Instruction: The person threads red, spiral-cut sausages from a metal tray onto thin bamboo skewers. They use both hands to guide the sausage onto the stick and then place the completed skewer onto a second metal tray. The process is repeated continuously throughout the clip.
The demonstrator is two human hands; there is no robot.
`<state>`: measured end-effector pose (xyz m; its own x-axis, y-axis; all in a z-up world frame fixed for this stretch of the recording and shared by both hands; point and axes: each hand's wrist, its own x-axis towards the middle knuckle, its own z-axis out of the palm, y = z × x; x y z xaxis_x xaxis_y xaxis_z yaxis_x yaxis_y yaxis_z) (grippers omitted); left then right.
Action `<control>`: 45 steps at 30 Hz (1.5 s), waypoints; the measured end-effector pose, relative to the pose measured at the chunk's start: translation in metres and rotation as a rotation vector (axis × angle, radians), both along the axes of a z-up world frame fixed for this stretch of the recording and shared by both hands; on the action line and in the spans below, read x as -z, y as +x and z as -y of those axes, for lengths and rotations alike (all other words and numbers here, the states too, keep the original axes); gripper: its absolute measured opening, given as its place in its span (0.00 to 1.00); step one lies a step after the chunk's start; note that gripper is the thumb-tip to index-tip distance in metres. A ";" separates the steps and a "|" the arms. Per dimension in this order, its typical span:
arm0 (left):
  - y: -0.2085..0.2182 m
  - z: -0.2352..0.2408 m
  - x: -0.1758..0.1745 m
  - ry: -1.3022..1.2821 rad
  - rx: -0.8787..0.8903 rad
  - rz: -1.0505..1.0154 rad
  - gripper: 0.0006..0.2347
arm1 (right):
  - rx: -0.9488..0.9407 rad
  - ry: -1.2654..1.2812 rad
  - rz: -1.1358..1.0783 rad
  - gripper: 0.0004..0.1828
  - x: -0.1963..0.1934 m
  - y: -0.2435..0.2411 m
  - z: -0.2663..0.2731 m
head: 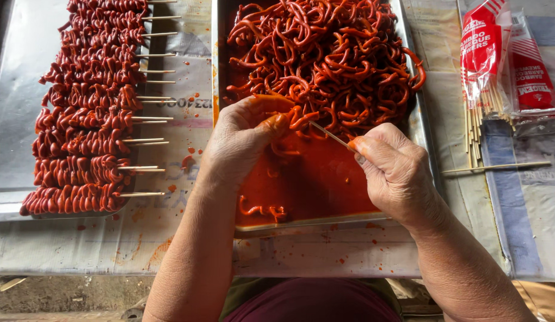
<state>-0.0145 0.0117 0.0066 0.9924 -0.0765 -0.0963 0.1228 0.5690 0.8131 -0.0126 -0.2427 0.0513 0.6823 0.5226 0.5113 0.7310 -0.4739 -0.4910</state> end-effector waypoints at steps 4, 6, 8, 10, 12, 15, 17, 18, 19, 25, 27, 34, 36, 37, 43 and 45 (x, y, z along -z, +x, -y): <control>0.004 0.001 -0.001 0.033 -0.077 0.024 0.09 | 0.002 -0.035 0.012 0.10 -0.003 -0.001 -0.001; 0.001 0.001 -0.003 -0.101 -0.130 -0.064 0.08 | -0.006 -0.058 0.023 0.11 -0.003 -0.003 -0.003; 0.002 0.001 -0.004 -0.124 -0.159 -0.056 0.08 | -0.009 -0.086 0.048 0.12 -0.003 -0.005 -0.004; 0.003 0.001 -0.004 -0.134 -0.165 -0.024 0.07 | -0.006 -0.116 0.090 0.13 -0.004 -0.005 -0.005; 0.003 0.001 -0.002 -0.133 -0.151 0.032 0.07 | 0.007 -0.120 0.083 0.13 -0.004 -0.005 -0.005; 0.003 0.003 -0.001 -0.059 -0.205 0.040 0.07 | 0.010 -0.126 0.083 0.13 -0.003 -0.004 -0.005; 0.002 0.004 -0.002 -0.053 -0.205 -0.011 0.07 | 0.008 -0.128 0.090 0.13 -0.003 -0.004 -0.004; 0.002 0.005 -0.002 -0.050 -0.206 -0.037 0.07 | 0.003 -0.128 0.094 0.13 -0.003 -0.004 -0.004; 0.003 0.005 -0.003 -0.060 -0.188 -0.032 0.06 | -0.001 -0.129 0.098 0.13 -0.002 -0.004 -0.004; 0.001 0.009 -0.004 -0.037 -0.165 -0.052 0.06 | 0.021 -0.121 0.085 0.12 0.000 -0.004 -0.004; 0.003 0.010 -0.004 0.006 -0.168 -0.056 0.07 | 0.023 -0.111 0.066 0.12 0.001 -0.005 -0.004; 0.002 0.010 -0.005 -0.167 -0.112 -0.195 0.07 | 0.008 -0.071 0.021 0.10 0.001 -0.006 -0.007; 0.003 0.013 -0.004 -0.307 -0.066 -0.197 0.05 | 0.027 -0.069 0.026 0.10 0.000 -0.008 -0.009; 0.003 0.014 -0.003 -0.275 -0.071 -0.162 0.05 | 0.037 -0.069 0.028 0.10 0.000 -0.009 -0.010; -0.001 0.029 0.000 0.062 -0.117 0.056 0.06 | 0.044 -0.060 0.067 0.11 0.002 -0.014 -0.015; 0.000 0.031 0.000 0.137 -0.154 0.101 0.06 | 0.081 -0.067 0.048 0.10 0.001 -0.014 -0.013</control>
<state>-0.0150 -0.0189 0.0066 0.9965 0.0838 0.0054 -0.0434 0.4581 0.8879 -0.0263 -0.2294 0.0501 0.6991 0.5006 0.5106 0.7110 -0.5629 -0.4215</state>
